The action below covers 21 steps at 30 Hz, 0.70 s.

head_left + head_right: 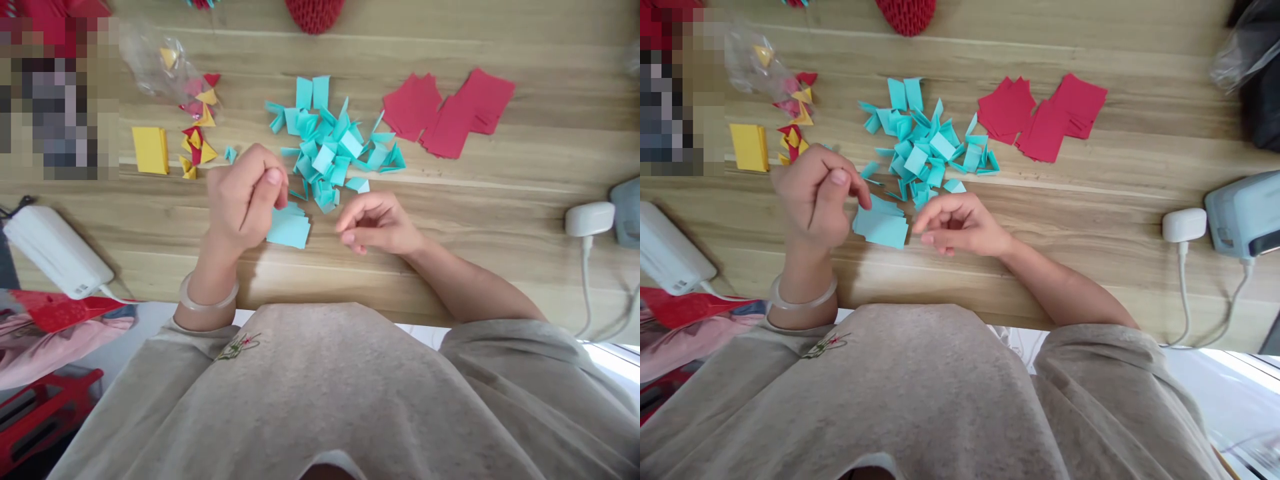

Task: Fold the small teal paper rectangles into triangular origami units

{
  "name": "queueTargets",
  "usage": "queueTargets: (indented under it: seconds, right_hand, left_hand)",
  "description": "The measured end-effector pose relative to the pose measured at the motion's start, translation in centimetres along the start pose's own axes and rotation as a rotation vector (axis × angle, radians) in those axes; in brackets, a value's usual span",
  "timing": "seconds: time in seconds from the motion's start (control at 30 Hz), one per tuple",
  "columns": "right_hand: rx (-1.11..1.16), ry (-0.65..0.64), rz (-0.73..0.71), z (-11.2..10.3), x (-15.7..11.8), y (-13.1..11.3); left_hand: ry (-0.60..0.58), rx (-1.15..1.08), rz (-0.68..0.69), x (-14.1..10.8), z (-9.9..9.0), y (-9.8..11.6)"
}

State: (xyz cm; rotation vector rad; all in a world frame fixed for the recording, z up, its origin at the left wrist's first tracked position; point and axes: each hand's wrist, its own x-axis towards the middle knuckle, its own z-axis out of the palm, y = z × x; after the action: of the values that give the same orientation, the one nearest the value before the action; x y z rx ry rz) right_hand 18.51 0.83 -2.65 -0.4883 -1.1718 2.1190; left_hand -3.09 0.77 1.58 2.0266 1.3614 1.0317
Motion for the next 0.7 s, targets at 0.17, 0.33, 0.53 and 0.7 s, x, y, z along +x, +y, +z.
queueTargets:
  seconds: [0.17, 0.33, 0.53, 0.7]
  right_hand:
    - [0.047, 0.126, -0.051, -0.2, 0.0, 0.2]
    - [0.062, 0.301, -0.108, 0.0, 0.3, 0.1]
    - [0.011, 0.363, -0.157, -0.1, 0.4, 0.3]
    - [-0.012, 0.372, -0.14, 0.1, 0.3, 0.4]
  left_hand:
    - [-0.203, 0.389, 0.128, 0.7, -1.5, -1.1]
    - [-0.698, 0.265, 0.192, 0.7, -2.0, -1.3]
    - [-0.781, 0.364, 0.182, 0.6, -1.9, -1.0]
    - [-0.796, 0.385, 0.189, 0.6, -1.9, -0.8]
